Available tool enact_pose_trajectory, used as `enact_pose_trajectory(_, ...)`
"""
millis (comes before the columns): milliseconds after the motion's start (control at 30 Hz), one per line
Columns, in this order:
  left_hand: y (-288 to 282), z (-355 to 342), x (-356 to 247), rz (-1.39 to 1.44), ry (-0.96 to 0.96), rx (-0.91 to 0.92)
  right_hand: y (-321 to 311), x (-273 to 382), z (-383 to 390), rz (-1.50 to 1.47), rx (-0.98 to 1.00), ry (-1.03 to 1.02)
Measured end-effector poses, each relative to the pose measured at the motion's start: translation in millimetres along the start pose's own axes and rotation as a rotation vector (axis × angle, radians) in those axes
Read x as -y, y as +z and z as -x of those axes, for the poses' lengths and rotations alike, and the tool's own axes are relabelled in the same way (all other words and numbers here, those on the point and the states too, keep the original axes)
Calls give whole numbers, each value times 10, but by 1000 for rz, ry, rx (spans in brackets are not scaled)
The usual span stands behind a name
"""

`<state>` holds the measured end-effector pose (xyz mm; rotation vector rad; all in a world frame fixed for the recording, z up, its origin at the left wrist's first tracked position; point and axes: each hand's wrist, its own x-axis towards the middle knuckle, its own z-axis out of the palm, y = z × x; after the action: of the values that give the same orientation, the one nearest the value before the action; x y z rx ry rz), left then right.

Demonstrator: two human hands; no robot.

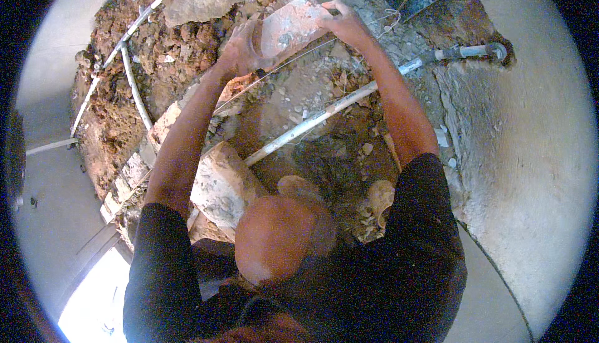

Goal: The person applies mortar to a row of bricks using a trowel, places a brick on the mortar, and taps it into place with a hammer.

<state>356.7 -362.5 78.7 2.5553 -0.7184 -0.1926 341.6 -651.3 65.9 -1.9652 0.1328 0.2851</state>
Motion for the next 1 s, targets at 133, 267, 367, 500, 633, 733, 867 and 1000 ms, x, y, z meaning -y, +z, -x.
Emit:
enact_pose_trajectory(133, 36, -51, 9, -18, -21, 44, -25, -117, -88, 275, -58, -155)
enact_pose_trajectory(267, 1, -12, -14, 3, -13, 80, -34, -19, -44, 410, -33, -59)
enact_pose_trajectory(367, 65, -11, 25, -18, 3, 80, -64, 25, -62, 463, 26, -19)
enact_pose_trajectory(500, 151, -19, 22, -61, 50, 77, -104, -49, -153, 516, 34, -63)
enact_pose_trajectory(633, 250, -15, 72, -77, 81, 87, -104, -45, -259, 651, 33, -162)
enact_pose_trajectory(733, 265, 22, 78, -88, 64, 91, -96, 15, -300, 673, 70, -156)
enact_pose_trajectory(867, 309, -23, 138, -86, 77, 113, -63, 39, -355, 727, 63, -123)
enact_pose_trajectory(1000, 249, 2, 108, -112, 39, 172, -27, 47, -346, 727, 37, -123)
